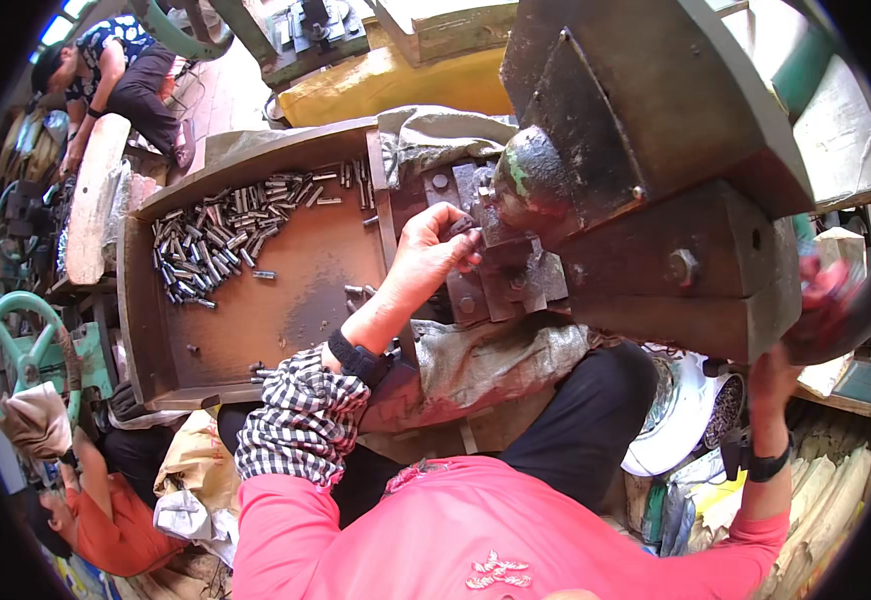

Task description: Inspecting and processing small cylindrical metal components using a manual press machine.

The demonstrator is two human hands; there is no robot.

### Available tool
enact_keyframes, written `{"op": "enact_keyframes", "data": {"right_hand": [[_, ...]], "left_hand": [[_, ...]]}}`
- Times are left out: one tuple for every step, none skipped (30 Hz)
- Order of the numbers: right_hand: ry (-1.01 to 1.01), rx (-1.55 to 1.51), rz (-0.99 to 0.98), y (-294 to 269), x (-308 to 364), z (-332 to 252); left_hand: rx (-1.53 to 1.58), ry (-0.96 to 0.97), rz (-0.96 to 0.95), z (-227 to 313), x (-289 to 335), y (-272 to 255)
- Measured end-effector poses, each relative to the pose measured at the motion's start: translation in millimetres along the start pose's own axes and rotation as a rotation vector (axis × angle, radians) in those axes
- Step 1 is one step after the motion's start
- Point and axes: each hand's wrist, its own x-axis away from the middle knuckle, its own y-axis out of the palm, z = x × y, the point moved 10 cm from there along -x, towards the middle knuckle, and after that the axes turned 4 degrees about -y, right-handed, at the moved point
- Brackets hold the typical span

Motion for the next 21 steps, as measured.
{"op": "enact_keyframes", "data": {"right_hand": [[0.001, -0.001, -0.002, 30, 2, 1], [0.007, -0.005, -0.003, 41, 1, 5], [-0.001, -0.01, 0.0, 36, -4, 4], [-0.004, -0.018, -0.001, -16, -3, 3], [-0.008, -0.029, 0.008, -51, -5, 2], [-0.007, -0.04, 0.014, -75, -6, 4], [-0.002, -0.053, 0.016, -95, -9, 7], [0.007, -0.069, 0.012, -104, -18, 10], [0.016, -0.085, 0.007, -107, -20, 18], [0.024, -0.093, 0.002, -107, -21, 24], [-0.049, -0.009, -0.013, -121, -32, 5], [-0.102, 0.048, -0.038, -123, -33, -4], [-0.157, 0.103, -0.073, -144, -44, -10], [-0.205, 0.151, -0.106, -139, -43, -16], [-0.255, 0.202, -0.137, -116, -42, -24], [-0.307, 0.254, -0.167, -137, -56, -26], [-0.363, 0.313, -0.196, -143, -62, -33], [-0.417, 0.374, -0.223, -134, -63, -40], [-0.472, 0.436, -0.25, -140, -69, -47], [-0.525, 0.493, -0.276, -127, -68, -54], [-0.579, 0.552, -0.303, -117, -69, -61]], "left_hand": [[-0.055, 0.048, 0.019, 1, -1, -2], [-0.052, 0.043, 0.018, -1, 0, -3], [-0.062, 0.006, 0.024, 2, -1, -1], [-0.074, -0.032, 0.035, 4, 0, -3], [-0.079, -0.028, 0.027, 10, 1, 0], [-0.171, -0.036, 0.019, 14, 2, -1], [-0.262, -0.046, 0.017, 17, 6, -4], [-0.267, -0.05, 0.025, 18, 10, -10], [-0.328, -0.094, 0.081, 16, 16, -21], [-0.389, -0.138, 0.138, 14, 21, -31], [-0.349, -0.123, 0.075, 15, 16, -20], [-0.349, -0.123, 0.071, 13, 13, -18], [-0.216, -0.12, 0.009, 10, 13, -16], [-0.092, -0.121, -0.049, 9, 14, -11], [-0.054, -0.14, -0.073, 11, 18, -9], [-0.055, -0.14, -0.07, 10, 19, -10], [0.077, -0.106, -0.096, 10, 18, -8], [0.208, -0.073, -0.124, 11, 16, -5], [0.212, -0.073, -0.131, 11, 15, -3], [0.195, -0.082, -0.133, 12, 14, 0], [0.181, -0.09, -0.135, 13, 15, 1]]}}
